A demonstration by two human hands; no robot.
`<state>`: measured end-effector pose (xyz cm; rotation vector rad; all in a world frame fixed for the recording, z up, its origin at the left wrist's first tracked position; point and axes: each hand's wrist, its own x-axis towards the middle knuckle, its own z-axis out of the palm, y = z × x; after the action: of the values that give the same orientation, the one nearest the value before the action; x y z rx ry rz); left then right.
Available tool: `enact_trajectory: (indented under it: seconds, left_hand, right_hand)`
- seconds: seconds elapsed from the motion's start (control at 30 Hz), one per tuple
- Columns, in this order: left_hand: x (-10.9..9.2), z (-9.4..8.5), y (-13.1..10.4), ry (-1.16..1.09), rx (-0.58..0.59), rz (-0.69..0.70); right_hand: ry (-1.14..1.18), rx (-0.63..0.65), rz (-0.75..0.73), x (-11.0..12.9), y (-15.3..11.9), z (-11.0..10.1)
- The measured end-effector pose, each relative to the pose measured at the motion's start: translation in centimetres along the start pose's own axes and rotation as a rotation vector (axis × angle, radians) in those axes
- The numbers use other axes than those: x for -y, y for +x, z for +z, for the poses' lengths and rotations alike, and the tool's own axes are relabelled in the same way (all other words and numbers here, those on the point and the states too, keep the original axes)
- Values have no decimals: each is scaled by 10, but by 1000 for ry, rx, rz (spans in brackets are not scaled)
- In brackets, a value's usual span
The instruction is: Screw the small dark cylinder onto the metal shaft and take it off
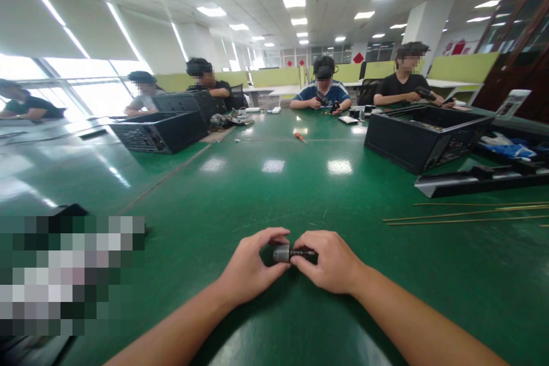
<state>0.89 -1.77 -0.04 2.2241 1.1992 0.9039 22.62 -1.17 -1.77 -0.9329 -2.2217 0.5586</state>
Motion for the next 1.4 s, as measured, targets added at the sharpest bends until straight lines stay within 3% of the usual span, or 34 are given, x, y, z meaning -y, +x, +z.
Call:
enact_trajectory:
  seconds: [1.03, 1.4]
  left_hand:
    - [2, -4, 2, 36, -33, 22]
    - [2, -7, 4, 33, -28, 95]
  right_hand:
    - [-35, -43, -21, -1, 1, -6]
    - [-32, -66, -36, -5, 1, -6]
